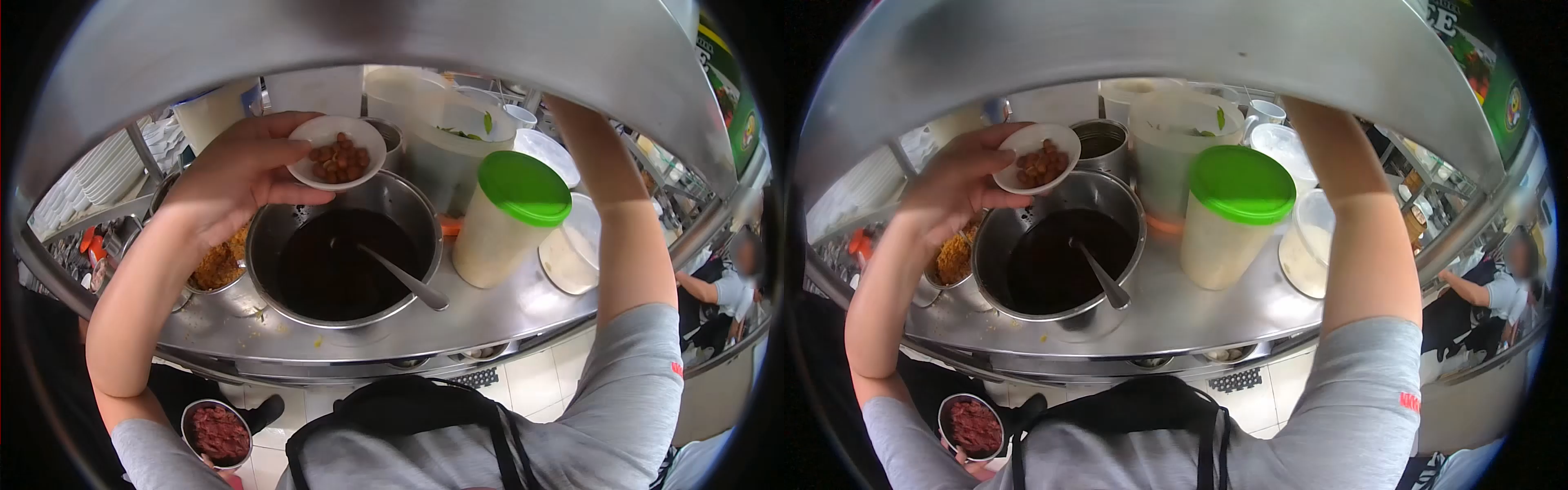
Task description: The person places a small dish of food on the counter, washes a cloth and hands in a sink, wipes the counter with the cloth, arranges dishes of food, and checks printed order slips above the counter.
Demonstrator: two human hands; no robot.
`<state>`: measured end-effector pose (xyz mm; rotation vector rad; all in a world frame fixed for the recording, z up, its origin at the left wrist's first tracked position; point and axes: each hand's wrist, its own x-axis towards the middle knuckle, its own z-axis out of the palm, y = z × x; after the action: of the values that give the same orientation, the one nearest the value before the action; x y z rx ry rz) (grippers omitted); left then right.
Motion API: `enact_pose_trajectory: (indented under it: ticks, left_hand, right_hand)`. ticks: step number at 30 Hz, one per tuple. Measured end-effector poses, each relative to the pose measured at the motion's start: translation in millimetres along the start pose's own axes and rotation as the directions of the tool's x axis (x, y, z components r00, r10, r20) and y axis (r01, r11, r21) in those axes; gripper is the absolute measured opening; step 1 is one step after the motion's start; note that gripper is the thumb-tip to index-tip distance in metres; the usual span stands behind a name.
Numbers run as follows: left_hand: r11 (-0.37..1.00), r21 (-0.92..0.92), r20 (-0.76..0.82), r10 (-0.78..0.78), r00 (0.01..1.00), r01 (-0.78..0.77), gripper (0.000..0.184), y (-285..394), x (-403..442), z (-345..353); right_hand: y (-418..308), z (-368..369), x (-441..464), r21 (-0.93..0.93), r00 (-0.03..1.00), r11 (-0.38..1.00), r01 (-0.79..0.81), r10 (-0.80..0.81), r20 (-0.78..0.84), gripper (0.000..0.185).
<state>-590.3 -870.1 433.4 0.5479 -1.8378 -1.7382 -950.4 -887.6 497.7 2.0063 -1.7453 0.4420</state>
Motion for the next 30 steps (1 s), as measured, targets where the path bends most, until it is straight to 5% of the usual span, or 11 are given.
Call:
enact_pose_trajectory:
  ticks: [9, 17, 26, 30]
  left_hand:
    - [0.999, 0.032, -0.058, 0.003, 0.998, -0.001, 0.039, -3.1, -7.7, -7.4]
    - [1.0, 0.007, -0.039, -0.025, 0.999, 0.025, 0.044, 2.5, -10.8, 9.2]
    - [1.0, 0.005, 0.348, -0.016, 0.937, 0.016, 0.052, 6.2, -17.8, 66.4]
    - [1.0, 0.009, 0.623, -0.028, 0.781, 0.028, 0.041, 7.9, -38.4, 89.6]
  right_hand:
    - [-48.9, 34.6, 49.0, -0.212, 0.971, 0.96, 0.184, -0.143, 0.193, 0.034]
    - [-51.6, 17.4, 11.9, -0.321, 0.989, 0.935, 0.148, -0.133, 0.07, 0.033]
    - [-77.5, -62.1, -156.4, -0.321, 0.975, 0.935, -0.149, 0.084, -0.206, 0.032]
    - [-139.4, -84.0, -260.8, 0.015, 0.918, 0.958, -0.286, 0.279, -0.282, 0.024]
